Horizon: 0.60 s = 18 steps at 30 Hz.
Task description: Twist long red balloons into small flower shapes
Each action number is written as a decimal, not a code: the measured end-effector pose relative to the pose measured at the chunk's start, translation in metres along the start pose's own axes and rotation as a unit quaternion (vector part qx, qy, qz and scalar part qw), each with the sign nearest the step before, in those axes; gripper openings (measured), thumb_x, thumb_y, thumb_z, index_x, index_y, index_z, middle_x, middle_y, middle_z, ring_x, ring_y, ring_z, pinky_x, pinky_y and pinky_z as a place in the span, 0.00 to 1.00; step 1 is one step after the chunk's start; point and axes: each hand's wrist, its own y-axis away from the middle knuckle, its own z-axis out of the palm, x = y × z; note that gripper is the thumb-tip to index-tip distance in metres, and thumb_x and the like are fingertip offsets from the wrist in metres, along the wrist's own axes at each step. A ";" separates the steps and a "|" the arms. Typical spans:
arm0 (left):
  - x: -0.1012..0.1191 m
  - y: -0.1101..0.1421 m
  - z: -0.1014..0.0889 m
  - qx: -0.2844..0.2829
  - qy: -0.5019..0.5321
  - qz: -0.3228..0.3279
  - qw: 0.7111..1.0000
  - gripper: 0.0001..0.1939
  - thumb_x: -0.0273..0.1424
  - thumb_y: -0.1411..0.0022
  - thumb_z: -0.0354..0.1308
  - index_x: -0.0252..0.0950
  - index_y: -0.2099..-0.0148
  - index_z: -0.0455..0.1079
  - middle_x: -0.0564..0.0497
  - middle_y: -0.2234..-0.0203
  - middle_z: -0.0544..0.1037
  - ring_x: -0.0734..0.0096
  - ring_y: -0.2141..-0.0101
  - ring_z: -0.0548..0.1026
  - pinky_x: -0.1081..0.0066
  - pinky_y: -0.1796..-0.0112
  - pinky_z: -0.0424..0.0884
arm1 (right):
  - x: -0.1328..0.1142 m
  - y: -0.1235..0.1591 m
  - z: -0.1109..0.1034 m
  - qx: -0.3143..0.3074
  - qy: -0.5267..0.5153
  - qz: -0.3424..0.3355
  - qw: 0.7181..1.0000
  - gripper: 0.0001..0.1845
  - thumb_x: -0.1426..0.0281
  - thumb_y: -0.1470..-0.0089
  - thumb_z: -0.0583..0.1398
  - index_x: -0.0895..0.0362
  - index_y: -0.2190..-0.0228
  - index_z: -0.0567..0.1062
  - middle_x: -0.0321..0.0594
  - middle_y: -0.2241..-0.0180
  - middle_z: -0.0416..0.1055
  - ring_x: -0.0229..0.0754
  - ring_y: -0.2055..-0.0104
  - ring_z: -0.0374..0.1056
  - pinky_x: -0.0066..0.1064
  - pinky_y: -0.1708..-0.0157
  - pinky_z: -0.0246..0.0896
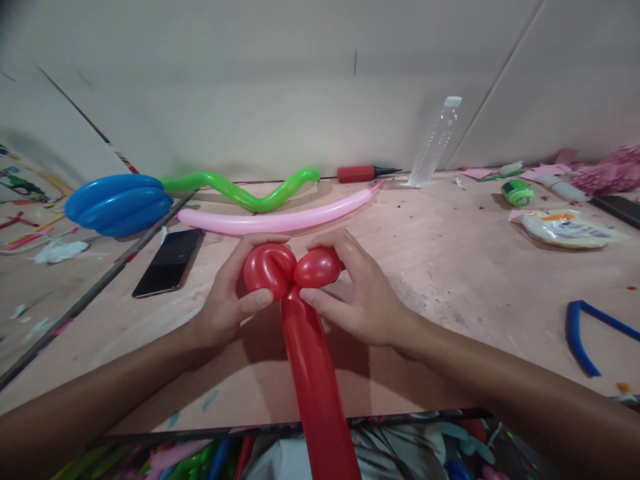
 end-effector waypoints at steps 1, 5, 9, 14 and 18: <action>-0.001 0.000 -0.001 -0.009 0.006 0.002 1.000 0.31 0.45 0.40 0.70 0.43 0.38 0.67 0.48 0.50 0.75 0.60 0.52 0.74 0.64 0.48 0.69 | 0.000 0.000 0.000 0.000 -0.001 0.006 1.000 0.22 0.66 0.43 0.67 0.50 0.48 0.70 0.41 0.50 0.71 0.49 0.49 0.69 0.43 0.47 0.64; -0.002 -0.001 -0.005 -0.048 0.026 0.027 0.998 0.39 0.48 0.50 0.75 0.45 0.39 0.67 0.48 0.51 0.73 0.58 0.53 0.73 0.64 0.50 0.69 | -0.002 0.000 0.000 0.002 -0.011 0.023 1.000 0.20 0.66 0.42 0.66 0.50 0.49 0.70 0.41 0.50 0.72 0.49 0.49 0.70 0.43 0.47 0.65; -0.001 -0.007 -0.007 -0.013 -0.013 0.046 0.999 0.30 0.50 0.52 0.76 0.39 0.55 0.70 0.50 0.59 0.72 0.63 0.58 0.71 0.67 0.55 0.68 | -0.001 0.001 0.000 0.004 -0.017 0.024 1.000 0.18 0.65 0.41 0.65 0.50 0.50 0.70 0.41 0.52 0.72 0.48 0.50 0.70 0.42 0.49 0.66; -0.002 -0.011 -0.006 0.059 -0.049 -0.043 0.996 0.27 0.56 0.42 0.66 0.37 0.67 0.67 0.54 0.74 0.70 0.73 0.75 0.66 0.73 0.73 0.61 | 0.003 -0.001 0.000 0.031 -0.025 0.036 0.999 0.17 0.62 0.40 0.66 0.51 0.52 0.71 0.39 0.54 0.72 0.45 0.54 0.70 0.38 0.54 0.68; 0.002 -0.011 -0.003 0.005 -0.022 -0.133 0.991 0.24 0.55 0.33 0.57 0.36 0.62 0.72 0.53 0.78 0.73 0.71 0.79 0.69 0.73 0.78 0.62 | 0.010 -0.006 0.002 0.061 -0.038 0.074 0.995 0.17 0.61 0.42 0.68 0.51 0.53 0.72 0.39 0.55 0.73 0.44 0.55 0.71 0.37 0.58 0.70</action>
